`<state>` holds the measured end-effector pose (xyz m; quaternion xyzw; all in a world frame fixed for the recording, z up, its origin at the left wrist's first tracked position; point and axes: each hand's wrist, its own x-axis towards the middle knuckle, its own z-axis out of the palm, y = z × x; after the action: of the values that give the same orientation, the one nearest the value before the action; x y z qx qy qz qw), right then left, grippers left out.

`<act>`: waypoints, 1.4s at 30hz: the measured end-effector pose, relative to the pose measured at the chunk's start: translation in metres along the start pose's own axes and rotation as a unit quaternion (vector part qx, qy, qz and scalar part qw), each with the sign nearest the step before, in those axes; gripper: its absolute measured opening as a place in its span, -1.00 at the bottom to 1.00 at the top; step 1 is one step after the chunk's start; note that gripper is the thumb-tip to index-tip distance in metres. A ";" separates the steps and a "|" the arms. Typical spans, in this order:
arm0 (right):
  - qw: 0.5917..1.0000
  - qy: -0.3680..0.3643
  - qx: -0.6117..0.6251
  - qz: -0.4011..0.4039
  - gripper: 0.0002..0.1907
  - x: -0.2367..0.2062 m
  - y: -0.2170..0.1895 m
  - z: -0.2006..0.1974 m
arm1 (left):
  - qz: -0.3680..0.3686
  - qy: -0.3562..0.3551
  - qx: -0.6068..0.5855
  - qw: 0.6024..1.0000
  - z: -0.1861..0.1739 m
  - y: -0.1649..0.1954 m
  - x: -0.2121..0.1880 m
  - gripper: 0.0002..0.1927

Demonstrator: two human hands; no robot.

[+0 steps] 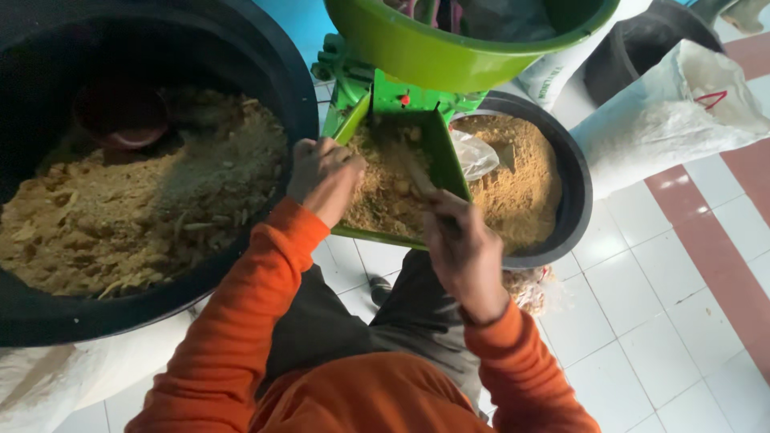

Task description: The person sits on the floor beside a green grinding machine and scoops coarse material from a large basin into the machine's tray, pushing it in with a wooden scoop. Ground powder exits into a plastic-lined container, and the person occasionally stirs the collected powder in a second basin.

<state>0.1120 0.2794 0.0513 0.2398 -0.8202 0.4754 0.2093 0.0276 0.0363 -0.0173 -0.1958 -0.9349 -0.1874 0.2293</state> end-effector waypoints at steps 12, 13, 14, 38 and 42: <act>0.997 0.034 0.052 0.053 -0.82 0.014 -0.008 -0.025 | -0.043 -0.027 0.045 0.998 0.019 -0.004 0.032 -0.94; 0.996 0.048 0.065 0.045 -0.85 0.007 -0.016 -0.042 | -0.049 -0.052 0.023 0.997 0.028 -0.006 0.037 -0.92; 0.995 0.058 0.047 0.067 -0.85 -0.002 -0.026 -0.058 | -0.044 -0.036 -0.022 0.998 0.037 -0.008 0.044 -0.92; 0.995 0.026 -0.079 0.048 -0.81 0.001 -0.002 -0.012 | -0.059 0.002 -0.030 0.998 0.073 -0.031 -0.041 -0.95; 0.998 0.051 -0.003 0.046 -0.84 -0.012 -0.019 -0.015 | -0.106 -0.090 -0.022 0.990 0.055 -0.023 -0.034 -0.87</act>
<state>0.1344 0.2866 0.0641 0.1769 -0.8198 0.4939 0.2297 0.0256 0.0313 -0.0857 -0.1167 -0.9627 -0.2132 0.1187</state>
